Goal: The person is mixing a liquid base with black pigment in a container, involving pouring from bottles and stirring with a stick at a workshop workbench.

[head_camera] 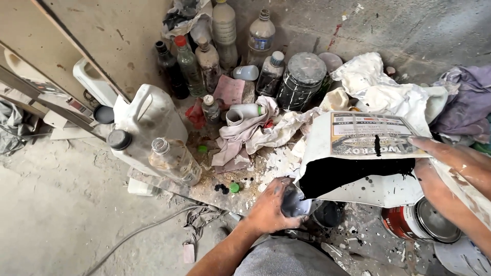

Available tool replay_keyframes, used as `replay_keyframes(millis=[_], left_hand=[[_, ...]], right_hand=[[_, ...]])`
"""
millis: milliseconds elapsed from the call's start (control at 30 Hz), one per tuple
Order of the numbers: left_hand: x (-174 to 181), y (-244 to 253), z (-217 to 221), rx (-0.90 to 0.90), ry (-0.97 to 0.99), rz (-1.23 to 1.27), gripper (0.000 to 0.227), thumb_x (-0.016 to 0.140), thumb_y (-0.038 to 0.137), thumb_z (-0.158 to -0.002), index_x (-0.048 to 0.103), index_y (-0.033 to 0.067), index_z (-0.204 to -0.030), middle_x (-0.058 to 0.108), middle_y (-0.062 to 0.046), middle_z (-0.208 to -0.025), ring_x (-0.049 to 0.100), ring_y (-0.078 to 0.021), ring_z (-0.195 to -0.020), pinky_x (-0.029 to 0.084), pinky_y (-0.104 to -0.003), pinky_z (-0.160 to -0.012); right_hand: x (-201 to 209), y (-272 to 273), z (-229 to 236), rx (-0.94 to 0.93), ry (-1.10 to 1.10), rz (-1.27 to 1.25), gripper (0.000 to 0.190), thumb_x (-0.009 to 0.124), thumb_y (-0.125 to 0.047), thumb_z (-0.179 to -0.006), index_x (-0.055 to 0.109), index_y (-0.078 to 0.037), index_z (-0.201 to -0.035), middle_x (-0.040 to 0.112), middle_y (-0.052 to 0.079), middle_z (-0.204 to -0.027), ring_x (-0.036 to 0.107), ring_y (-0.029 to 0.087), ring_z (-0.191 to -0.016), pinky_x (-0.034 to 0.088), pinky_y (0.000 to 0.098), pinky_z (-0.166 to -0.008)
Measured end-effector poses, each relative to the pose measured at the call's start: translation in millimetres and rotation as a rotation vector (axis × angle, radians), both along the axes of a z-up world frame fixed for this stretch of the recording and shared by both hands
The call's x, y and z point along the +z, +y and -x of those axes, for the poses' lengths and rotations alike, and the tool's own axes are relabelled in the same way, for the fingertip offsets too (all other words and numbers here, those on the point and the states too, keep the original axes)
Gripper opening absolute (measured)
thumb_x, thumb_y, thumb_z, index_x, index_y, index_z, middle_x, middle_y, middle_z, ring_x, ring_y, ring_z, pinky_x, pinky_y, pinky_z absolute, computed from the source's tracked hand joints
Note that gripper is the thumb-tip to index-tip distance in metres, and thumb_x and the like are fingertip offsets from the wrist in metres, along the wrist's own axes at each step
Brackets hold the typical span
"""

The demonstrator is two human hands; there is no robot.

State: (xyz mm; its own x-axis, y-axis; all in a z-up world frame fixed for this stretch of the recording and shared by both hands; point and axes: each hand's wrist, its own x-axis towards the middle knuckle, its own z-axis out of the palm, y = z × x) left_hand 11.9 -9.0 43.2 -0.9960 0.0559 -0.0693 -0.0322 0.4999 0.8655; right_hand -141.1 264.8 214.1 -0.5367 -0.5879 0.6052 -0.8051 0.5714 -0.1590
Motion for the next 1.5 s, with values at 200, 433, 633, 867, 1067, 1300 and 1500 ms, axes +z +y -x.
replay_keyframes(millis=[200, 433, 633, 867, 1067, 1300, 1500], left_hand=[[-7, 1, -1, -0.011, 0.106, 0.028, 0.101, 0.068, 0.06, -0.079, 0.027, 0.0017, -0.151, 0.043, -0.02, -0.139, 0.046, -0.0347, -0.133, 0.035, -0.048, -0.118], [-15, 3, -2, -0.001, 0.122, 0.053, 0.102, 0.067, 0.063, -0.079, 0.03, -0.0028, -0.148, 0.045, -0.019, -0.131, 0.046, -0.0344, -0.128, 0.037, -0.047, -0.116], [-12, 3, -3, -0.016, 0.054, 0.041, 0.103, 0.063, 0.065, -0.079, 0.026, 0.0022, -0.152, 0.033, -0.023, -0.148, 0.032, -0.0368, -0.14, 0.028, -0.05, -0.119], [-17, 5, -3, 0.013, 0.133, 0.04, 0.094, 0.067, 0.061, -0.08, 0.035, 0.0033, -0.147, 0.046, -0.018, -0.133, 0.048, -0.034, -0.128, 0.039, -0.048, -0.113], [-21, 6, -2, 0.048, 0.251, 0.046, 0.087, 0.074, 0.051, -0.079, 0.04, 0.0025, -0.143, 0.048, -0.015, -0.122, 0.051, -0.0312, -0.117, 0.043, -0.043, -0.105], [-17, 6, -1, 0.03, 0.313, 0.026, 0.085, 0.073, 0.052, -0.081, 0.041, 0.0016, -0.141, 0.05, -0.016, -0.127, 0.05, -0.0305, -0.123, 0.045, -0.042, -0.107], [-11, 5, -2, 0.038, 0.261, 0.022, 0.085, 0.073, 0.052, -0.079, 0.042, 0.0011, -0.141, 0.049, -0.016, -0.127, 0.049, -0.0306, -0.123, 0.042, -0.042, -0.109]], right_hand=[[-2, 5, 13, 0.228, 0.133, -0.046, 0.024, 0.063, 0.024, -0.099, 0.074, 0.016, -0.119, 0.074, 0.023, -0.12, 0.064, 0.031, -0.079, 0.052, 0.0442, -0.078], [-91, 67, 86, -0.068, 0.474, -0.408, 0.005, 0.066, 0.007, -0.109, 0.069, 0.004, -0.108, 0.066, 0.017, -0.103, 0.065, 0.021, -0.077, 0.051, 0.0338, -0.072], [-67, 63, 84, 0.047, 0.287, -0.263, 0.014, 0.065, -0.005, -0.11, 0.073, 0.007, -0.115, 0.074, 0.019, -0.104, 0.069, 0.023, -0.09, 0.054, 0.0334, -0.082], [-15, 25, 40, 0.012, -0.162, 0.0, 0.041, 0.055, 0.014, -0.101, 0.069, 0.014, -0.14, 0.067, 0.032, -0.142, 0.063, 0.04, -0.124, 0.046, 0.0461, -0.119], [-33, 41, 62, 0.069, -0.258, -0.003, 0.041, 0.052, 0.013, -0.108, 0.049, 0.02, -0.148, 0.058, 0.031, -0.142, 0.053, 0.035, -0.133, 0.034, 0.039, -0.128], [-80, 90, 112, 0.031, -0.878, 0.319, 0.063, 0.035, 0.0, -0.111, 0.028, 0.001, -0.174, 0.049, 0.032, -0.123, 0.05, 0.033, -0.104, 0.041, 0.0398, -0.094], [-67, 61, 107, -0.035, -0.428, 0.189, 0.06, 0.054, 0.021, -0.092, 0.046, 0.018, -0.152, 0.049, 0.038, -0.152, 0.049, 0.046, -0.136, 0.035, 0.0478, -0.117]])
